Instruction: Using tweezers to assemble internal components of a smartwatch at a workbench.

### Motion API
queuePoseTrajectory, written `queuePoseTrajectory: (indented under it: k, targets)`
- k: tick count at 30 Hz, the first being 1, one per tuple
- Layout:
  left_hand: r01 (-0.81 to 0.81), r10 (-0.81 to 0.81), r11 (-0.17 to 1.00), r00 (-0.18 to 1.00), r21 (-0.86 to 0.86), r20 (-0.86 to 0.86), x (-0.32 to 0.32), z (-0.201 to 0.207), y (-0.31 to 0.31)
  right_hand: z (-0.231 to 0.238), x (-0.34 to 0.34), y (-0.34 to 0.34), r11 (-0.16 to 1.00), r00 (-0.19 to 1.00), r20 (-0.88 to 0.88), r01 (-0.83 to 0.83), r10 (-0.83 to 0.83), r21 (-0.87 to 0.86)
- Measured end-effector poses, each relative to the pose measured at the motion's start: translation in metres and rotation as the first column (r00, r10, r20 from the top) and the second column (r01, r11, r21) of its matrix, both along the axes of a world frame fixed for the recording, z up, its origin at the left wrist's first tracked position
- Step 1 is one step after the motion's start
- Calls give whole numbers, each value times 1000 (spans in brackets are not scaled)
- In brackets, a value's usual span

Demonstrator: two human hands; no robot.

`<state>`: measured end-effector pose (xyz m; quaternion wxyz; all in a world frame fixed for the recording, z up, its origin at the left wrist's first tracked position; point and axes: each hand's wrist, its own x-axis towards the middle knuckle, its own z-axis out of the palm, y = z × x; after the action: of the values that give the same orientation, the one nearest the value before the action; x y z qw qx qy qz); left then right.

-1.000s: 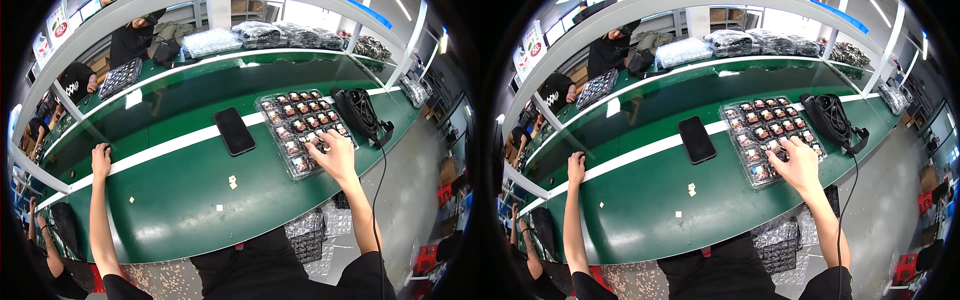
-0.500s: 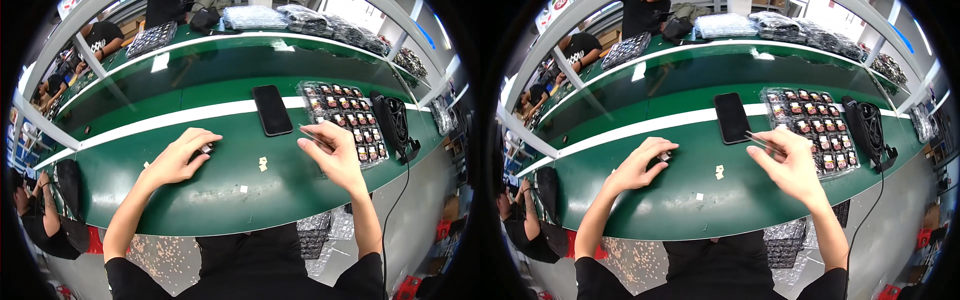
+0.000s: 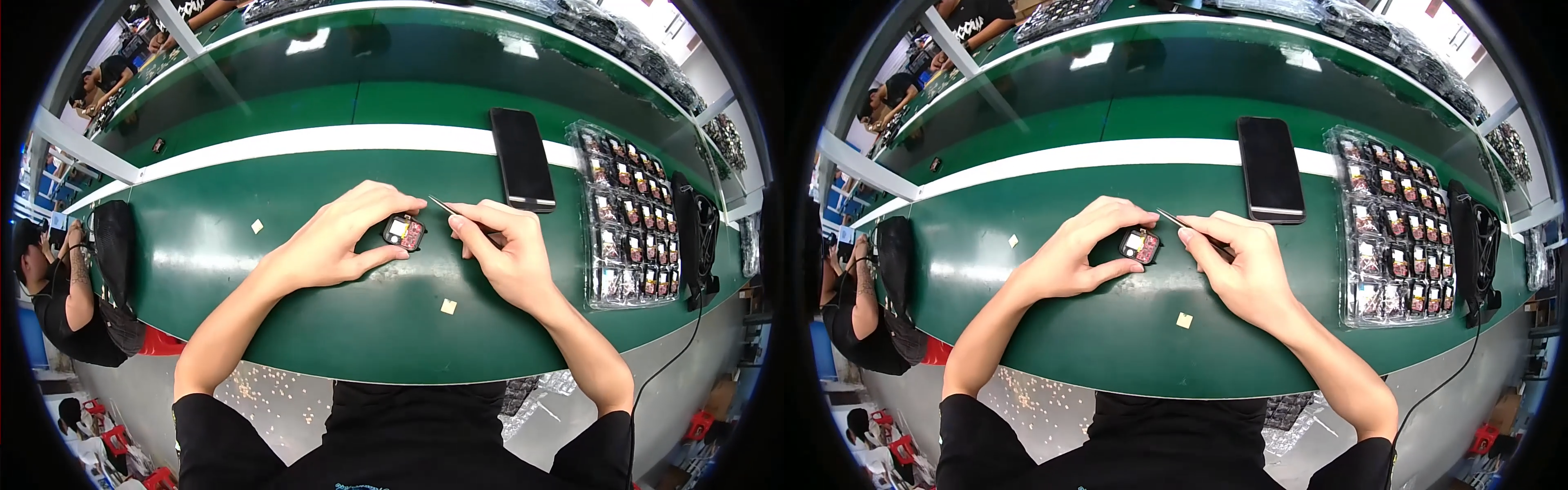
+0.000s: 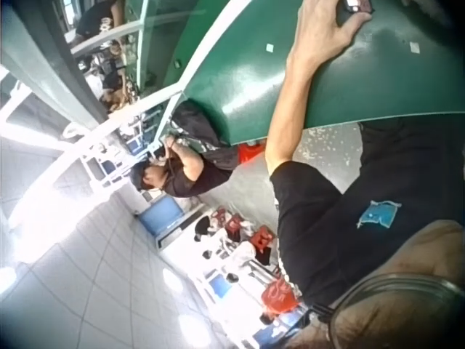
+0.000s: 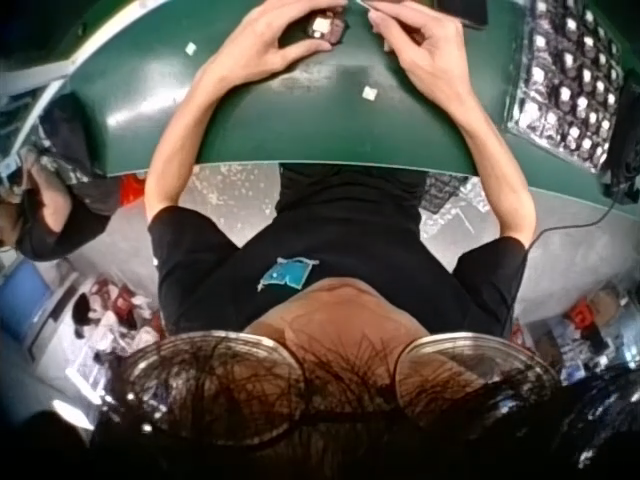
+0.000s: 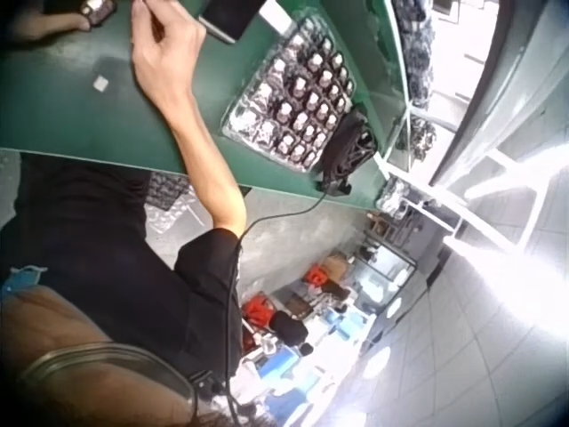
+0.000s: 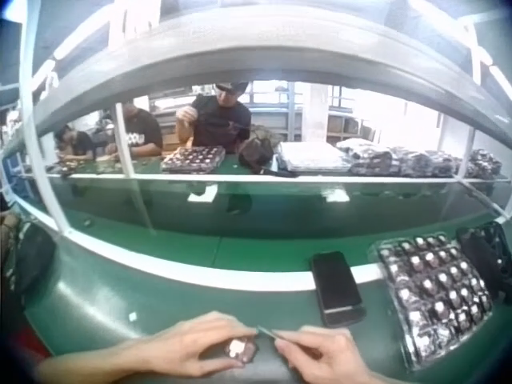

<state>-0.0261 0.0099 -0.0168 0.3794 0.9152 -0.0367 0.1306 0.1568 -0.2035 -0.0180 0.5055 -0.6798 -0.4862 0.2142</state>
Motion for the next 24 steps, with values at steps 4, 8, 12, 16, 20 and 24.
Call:
queuePoseTrajectory:
  k: [4, 8, 12, 16, 20, 24]
  targets:
    - [-45, 43, 989, 999, 140, 13, -3, 4, 10, -3, -4, -2, 999, 995, -91, 32, -29, 33]
    - [-21, 21, 994, 1000, 109, -4, -3, 3, 12, 5, -4, -1, 1000, 999, 41, 15, -15, 15]
    - [-2, 2, 999, 1000, 42, -8, -2, 0, 7, 1, -7, -1, 996, 998, 41, -56, 53, 64]
    - [-23, 24, 999, 999, 22, -33, -1, 1, 7, 2, -8, 1, 999, 991, 127, -32, 31, 4]
    - [-31, 32, 999, 999, 40, -19, -1, -3, 8, 0, -8, 3, 999, 982, 184, -42, 38, 18]
    - [-19, 20, 998, 1000, 61, -15, 0, -1, 8, -1, -9, 3, 999, 980, 200, -21, 15, 26]
